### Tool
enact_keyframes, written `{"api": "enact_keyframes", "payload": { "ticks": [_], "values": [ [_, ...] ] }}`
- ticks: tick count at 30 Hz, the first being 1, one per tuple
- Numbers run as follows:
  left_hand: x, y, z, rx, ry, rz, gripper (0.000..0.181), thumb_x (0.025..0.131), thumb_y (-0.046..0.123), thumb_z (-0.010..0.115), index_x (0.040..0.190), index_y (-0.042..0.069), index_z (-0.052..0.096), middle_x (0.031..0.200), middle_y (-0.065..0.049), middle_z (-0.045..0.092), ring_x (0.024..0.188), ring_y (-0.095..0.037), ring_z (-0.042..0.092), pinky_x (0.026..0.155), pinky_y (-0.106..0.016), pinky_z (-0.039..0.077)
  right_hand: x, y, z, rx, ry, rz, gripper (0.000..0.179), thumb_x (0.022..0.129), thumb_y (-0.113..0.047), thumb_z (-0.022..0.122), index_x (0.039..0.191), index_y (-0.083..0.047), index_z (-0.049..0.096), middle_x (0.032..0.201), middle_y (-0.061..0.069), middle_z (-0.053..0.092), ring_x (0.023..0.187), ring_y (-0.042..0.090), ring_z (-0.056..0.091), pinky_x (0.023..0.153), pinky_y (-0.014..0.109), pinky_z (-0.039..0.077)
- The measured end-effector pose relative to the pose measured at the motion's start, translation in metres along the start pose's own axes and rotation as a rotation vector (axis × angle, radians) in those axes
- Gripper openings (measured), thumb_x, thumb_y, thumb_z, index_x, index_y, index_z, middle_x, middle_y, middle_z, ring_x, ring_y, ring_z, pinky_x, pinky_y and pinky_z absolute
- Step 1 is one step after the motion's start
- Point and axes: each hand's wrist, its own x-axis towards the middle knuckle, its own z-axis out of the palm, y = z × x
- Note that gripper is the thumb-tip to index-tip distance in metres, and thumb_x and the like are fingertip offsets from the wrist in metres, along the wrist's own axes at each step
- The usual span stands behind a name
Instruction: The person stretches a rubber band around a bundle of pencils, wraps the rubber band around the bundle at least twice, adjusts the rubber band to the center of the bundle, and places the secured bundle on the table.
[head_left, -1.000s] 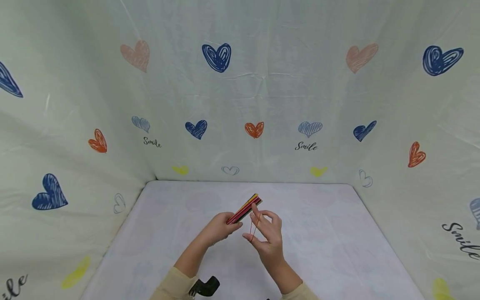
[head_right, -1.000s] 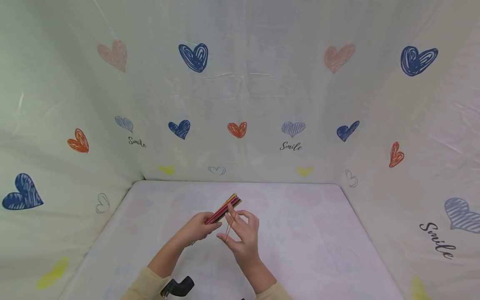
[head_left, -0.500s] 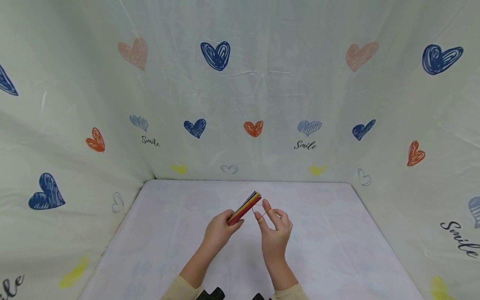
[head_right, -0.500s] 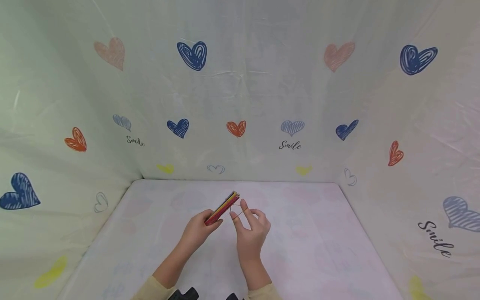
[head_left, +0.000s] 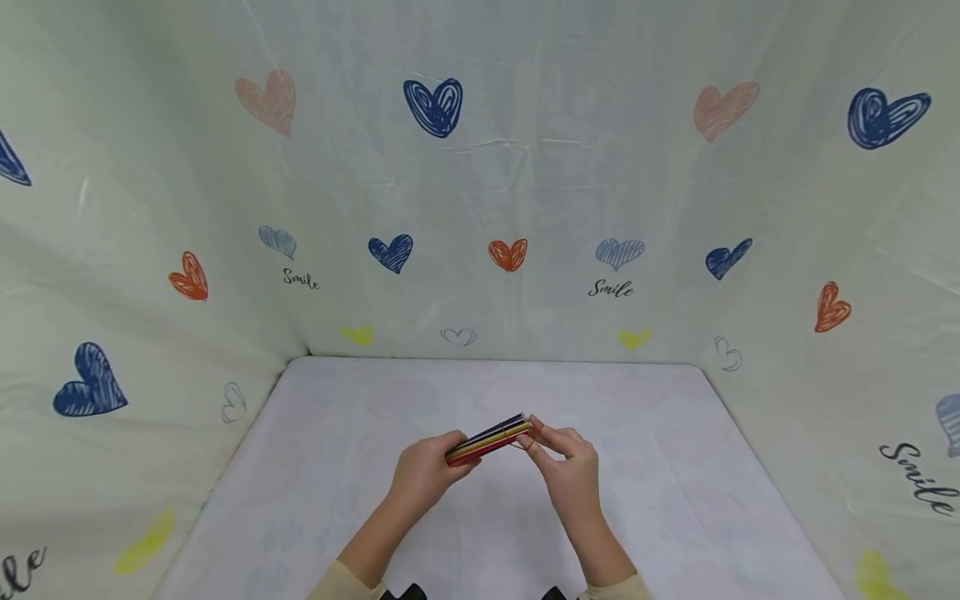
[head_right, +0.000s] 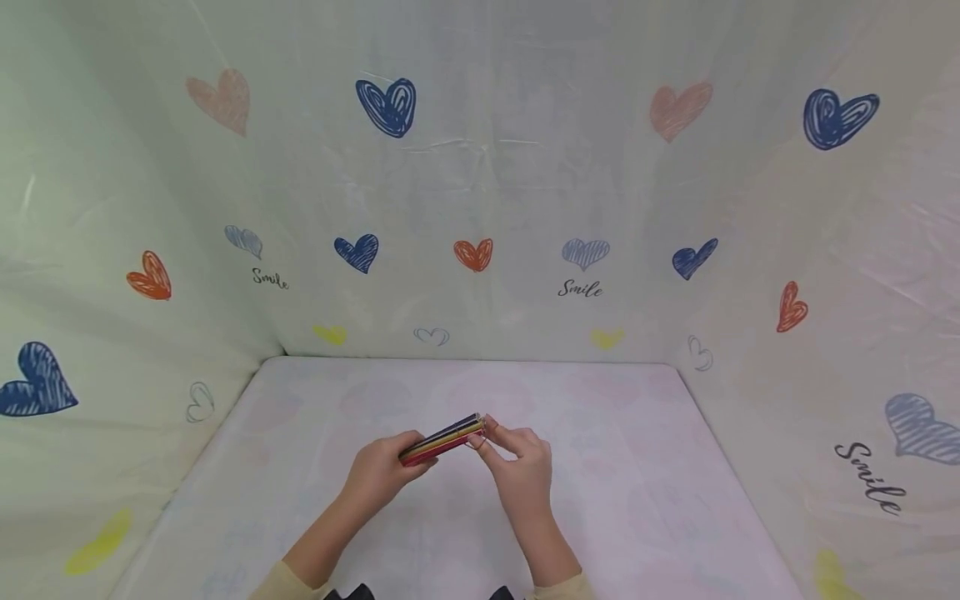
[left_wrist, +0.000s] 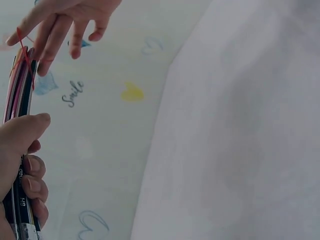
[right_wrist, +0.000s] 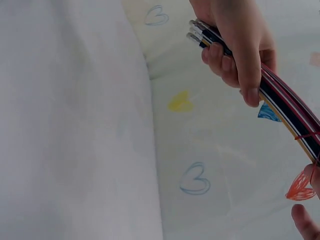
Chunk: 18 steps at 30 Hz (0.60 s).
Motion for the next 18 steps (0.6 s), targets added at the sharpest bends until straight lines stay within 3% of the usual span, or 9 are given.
{"api": "enact_keyframes", "payload": {
  "ticks": [7,12,18],
  "values": [
    [-0.001,-0.001,-0.010,0.031,-0.088,0.097,0.020,0.079,0.032,0.082,0.086,0.023,0.065,0.070,0.016,0.060,0.058,-0.001,0.046,0.054,-0.022,0.040,0.006,-0.006,-0.016,0.015,-0.165,0.109,0.029,0.077,-0.018,0.084,0.103,-0.010,0.077,0.082,-0.005,0.069,0.082,0.012,0.064,0.069,0.026,0.050],
    [0.001,-0.002,-0.015,0.056,-0.142,0.165,0.020,0.079,0.032,0.081,0.086,0.023,0.066,0.069,0.018,0.058,0.057,0.000,0.047,0.054,-0.022,0.041,0.013,-0.007,-0.021,-0.001,-0.261,0.177,0.021,0.075,-0.017,0.085,0.096,-0.013,0.079,0.080,-0.005,0.068,0.084,0.012,0.061,0.067,0.026,0.049],
    [0.000,-0.006,-0.020,0.120,-0.165,0.250,0.020,0.079,0.031,0.082,0.084,0.023,0.064,0.064,0.020,0.053,0.054,0.001,0.043,0.052,-0.020,0.038,0.017,-0.010,-0.024,-0.021,-0.410,0.168,0.013,0.075,-0.020,0.085,0.085,-0.013,0.080,0.080,-0.003,0.070,0.076,0.012,0.059,0.058,0.025,0.046]
  ]
}}
